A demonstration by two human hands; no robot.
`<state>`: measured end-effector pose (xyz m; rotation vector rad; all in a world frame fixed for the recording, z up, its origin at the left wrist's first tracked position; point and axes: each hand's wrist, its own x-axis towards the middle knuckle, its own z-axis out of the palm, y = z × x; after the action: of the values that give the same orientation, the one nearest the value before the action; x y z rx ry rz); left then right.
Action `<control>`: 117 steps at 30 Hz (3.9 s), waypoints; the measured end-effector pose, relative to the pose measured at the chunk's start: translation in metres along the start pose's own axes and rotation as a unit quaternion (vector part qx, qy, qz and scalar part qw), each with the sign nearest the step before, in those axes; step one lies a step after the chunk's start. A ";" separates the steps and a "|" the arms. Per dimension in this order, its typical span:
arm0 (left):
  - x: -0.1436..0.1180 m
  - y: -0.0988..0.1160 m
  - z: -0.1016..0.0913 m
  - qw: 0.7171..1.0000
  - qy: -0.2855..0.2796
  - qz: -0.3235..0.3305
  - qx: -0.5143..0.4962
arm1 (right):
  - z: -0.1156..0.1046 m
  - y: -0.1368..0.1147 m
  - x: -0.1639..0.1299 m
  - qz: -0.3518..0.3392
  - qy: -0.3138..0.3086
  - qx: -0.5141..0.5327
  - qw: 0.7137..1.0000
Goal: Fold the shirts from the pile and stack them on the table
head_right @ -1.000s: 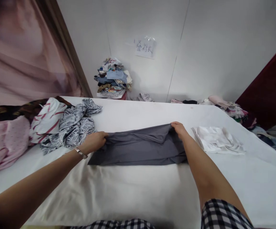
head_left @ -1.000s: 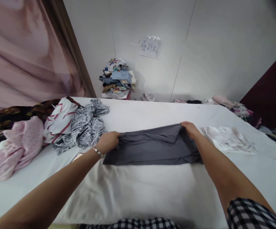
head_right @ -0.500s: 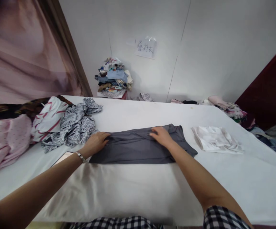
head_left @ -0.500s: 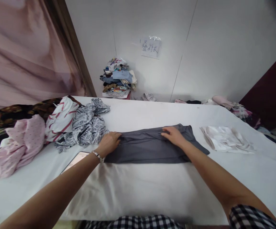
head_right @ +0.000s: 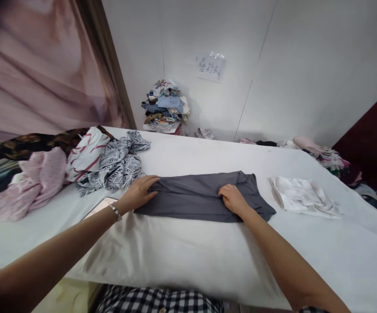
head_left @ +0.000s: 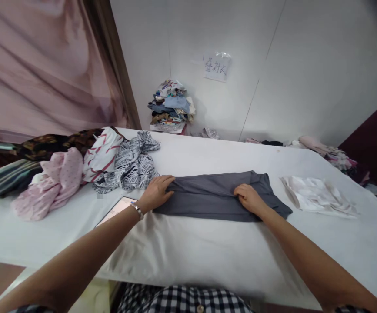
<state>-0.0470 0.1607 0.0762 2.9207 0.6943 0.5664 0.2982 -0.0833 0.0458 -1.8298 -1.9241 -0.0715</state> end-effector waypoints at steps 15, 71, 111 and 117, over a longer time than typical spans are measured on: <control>0.014 -0.002 -0.008 0.947 -0.049 -0.315 -0.052 | 0.020 -0.033 0.024 0.046 -0.063 -0.083 0.994; 0.040 0.036 0.045 0.982 -0.160 -0.068 0.077 | -0.037 0.057 0.041 0.421 -0.002 -0.113 0.900; 0.007 0.041 -0.009 0.798 -0.001 -0.535 -0.279 | 0.064 -0.107 0.042 0.152 -0.127 0.010 0.980; 0.023 0.051 -0.025 0.818 0.002 -0.506 -0.274 | 0.059 -0.082 0.048 0.200 0.145 0.298 0.922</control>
<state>-0.0155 0.1255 0.1156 1.6611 1.5721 0.4934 0.2023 -0.0264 0.0351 -1.6280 -1.1659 0.3271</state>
